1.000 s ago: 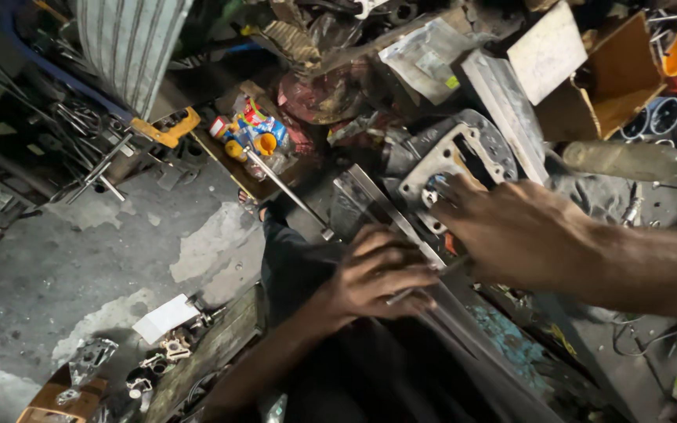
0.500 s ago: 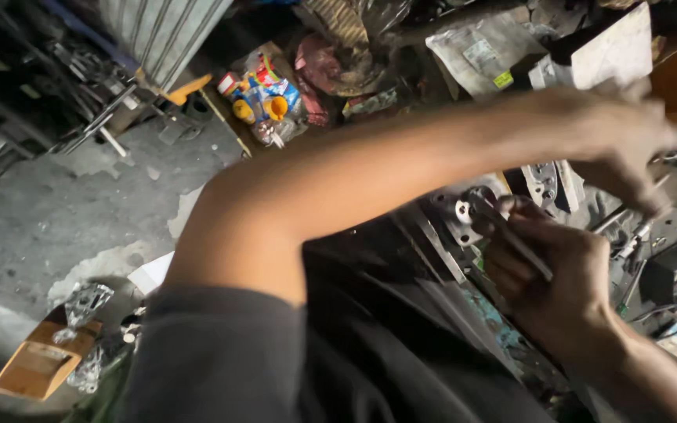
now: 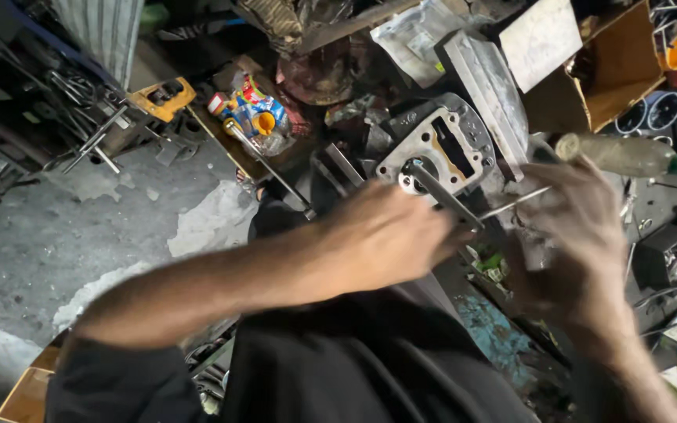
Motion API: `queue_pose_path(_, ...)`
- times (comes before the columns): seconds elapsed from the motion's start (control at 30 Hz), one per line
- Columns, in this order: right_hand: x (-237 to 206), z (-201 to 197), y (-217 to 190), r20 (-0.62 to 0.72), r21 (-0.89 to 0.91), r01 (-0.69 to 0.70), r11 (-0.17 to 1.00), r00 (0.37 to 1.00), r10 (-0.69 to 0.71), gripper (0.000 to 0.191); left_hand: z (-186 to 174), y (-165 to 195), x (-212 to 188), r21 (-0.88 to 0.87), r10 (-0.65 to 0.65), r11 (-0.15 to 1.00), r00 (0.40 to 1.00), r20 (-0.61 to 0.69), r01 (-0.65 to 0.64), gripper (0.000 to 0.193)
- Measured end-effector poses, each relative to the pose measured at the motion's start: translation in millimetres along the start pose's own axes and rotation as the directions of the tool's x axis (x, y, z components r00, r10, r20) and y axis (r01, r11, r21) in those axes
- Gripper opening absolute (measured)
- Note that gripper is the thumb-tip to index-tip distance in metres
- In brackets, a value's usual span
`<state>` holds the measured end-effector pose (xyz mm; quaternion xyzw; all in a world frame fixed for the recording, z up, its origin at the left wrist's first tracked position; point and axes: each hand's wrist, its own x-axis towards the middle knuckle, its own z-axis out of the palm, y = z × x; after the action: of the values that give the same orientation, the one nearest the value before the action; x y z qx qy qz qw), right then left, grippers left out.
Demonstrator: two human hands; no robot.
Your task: The person works on a small engine cylinder head and piston at a cluttered workbench. They use a socket wrench and screwdriver on the engine parts, wipe components with a cloth, and handle and reposition the cylinder head and piston while working on the bench.
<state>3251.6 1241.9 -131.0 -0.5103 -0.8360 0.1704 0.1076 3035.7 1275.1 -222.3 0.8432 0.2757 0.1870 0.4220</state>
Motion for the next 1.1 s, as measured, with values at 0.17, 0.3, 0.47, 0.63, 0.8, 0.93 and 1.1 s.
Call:
queue_pose_path(0.17, 55, 16, -23, 0.613, -0.366, 0.547, 0.753, 0.751, -0.247, 0.073, 10, -15, -72, -0.172, -0.108, 0.974, 0.969, 0.224, 0.149, 0.043)
queue_pose_path(0.3, 90, 34, -30, 0.892, -0.329, 0.328, 0.885, 0.415, 0.178, 0.048, 32, -25, -96, -0.193, -0.078, 0.981, 0.947, -0.313, 0.017, 0.043)
queue_pose_path(0.47, 100, 46, -30, 0.912, -0.397, 0.154, 0.905, 0.179, 0.369, 0.049, 90, -62, -85, -0.27, 0.007, 0.923, 0.714, -0.7, -0.274, 0.056)
queue_pose_path(0.63, 70, 49, 0, 0.781, -0.206, -0.268, 0.941, 0.534, 0.323, 0.014, 13, -98, -9, -0.067, 0.254, 0.89, 0.613, -0.748, -0.45, 0.076)
queue_pose_path(0.8, 40, 56, 2, 0.718, 0.647, -0.671, -0.362, 0.375, 0.587, 0.014, -13, -93, 156, -0.376, 0.111, 0.918, 0.992, -0.061, -0.126, 0.092)
queue_pose_path(0.93, 37, 61, -21, 0.721, 0.678, -0.355, -0.644, 0.493, 0.487, 0.03, 56, -61, 239, -0.334, 0.393, 0.886, 0.902, 0.179, -0.32, 0.069)
queue_pose_path(1.1, 6, 37, -26, 0.568, 0.822, -0.382, -0.422, 0.589, 0.575, 0.054, -8, -43, 207, -0.338, 0.414, 0.874, 0.898, 0.147, -0.348, 0.051)
